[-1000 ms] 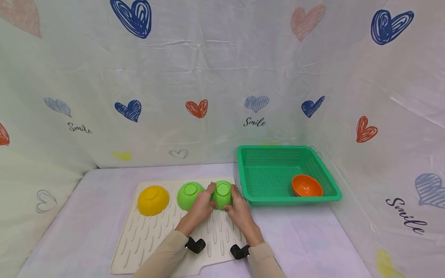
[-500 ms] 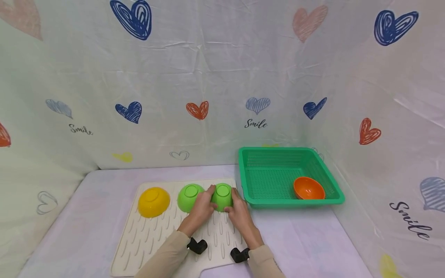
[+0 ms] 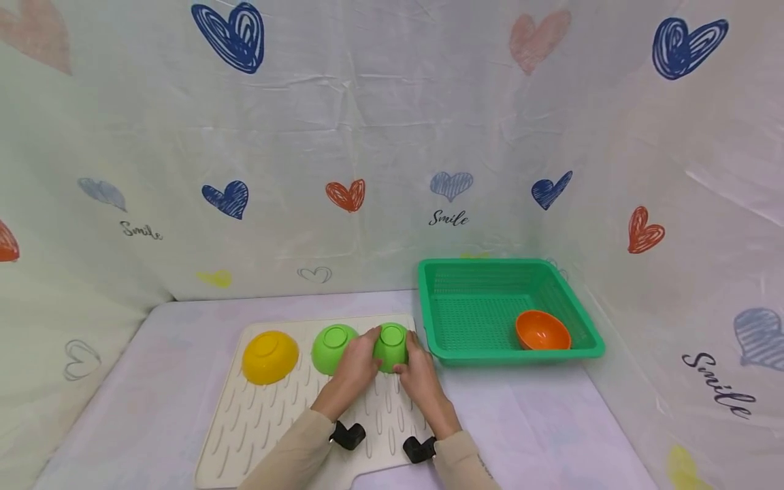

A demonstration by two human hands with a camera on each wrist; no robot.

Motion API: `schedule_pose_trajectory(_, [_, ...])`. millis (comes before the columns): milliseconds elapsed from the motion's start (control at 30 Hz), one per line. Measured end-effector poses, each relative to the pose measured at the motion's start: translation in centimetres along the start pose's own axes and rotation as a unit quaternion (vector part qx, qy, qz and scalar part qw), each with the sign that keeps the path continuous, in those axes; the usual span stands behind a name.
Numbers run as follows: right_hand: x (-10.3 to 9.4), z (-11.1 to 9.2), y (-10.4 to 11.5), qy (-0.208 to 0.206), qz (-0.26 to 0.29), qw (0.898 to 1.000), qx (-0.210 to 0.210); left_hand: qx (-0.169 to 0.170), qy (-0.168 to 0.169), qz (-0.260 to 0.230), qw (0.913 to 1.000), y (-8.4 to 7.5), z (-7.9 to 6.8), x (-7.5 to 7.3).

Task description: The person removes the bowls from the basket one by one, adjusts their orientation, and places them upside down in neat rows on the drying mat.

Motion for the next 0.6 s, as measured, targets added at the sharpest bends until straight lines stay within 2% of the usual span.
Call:
schedule_pose_trajectory(133, [0.2,0.0,-0.1,0.008,0.004,1.000,0.005,0.036,0.005,-0.038,0.9986,-0.3,-0.4,-1.8])
schedule_pose_trajectory(267, [0.2,0.0,-0.2,0.014,0.012,1.000,0.011,0.065,-0.015,-0.039,0.9970,-0.4,-0.9,-5.0])
schedule_pose_trajectory(433, [0.1,-0.1,-0.3,0.015,0.019,1.000,0.018,0.090,-0.102,-0.044,0.9897,1.1,-2.1,-10.1])
schedule_pose_trajectory(533, [0.2,-0.2,-0.4,0.019,0.019,0.999,0.023,0.102,-0.157,-0.039,0.9815,2.8,-3.2,-13.4])
schedule_pose_trajectory(600, [0.3,-0.2,-0.4,0.021,0.018,0.999,0.025,0.095,-0.182,-0.025,0.9784,4.3,-4.0,-15.4])
Point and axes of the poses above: each hand's wrist, its own z-axis towards the middle knuckle, its own x-axis out of the palm, y = z × x, the point moved 6 cm from there along z, towards the middle knuckle, and after that the axes turned 8 degrees about x, right-handed, at the moved point
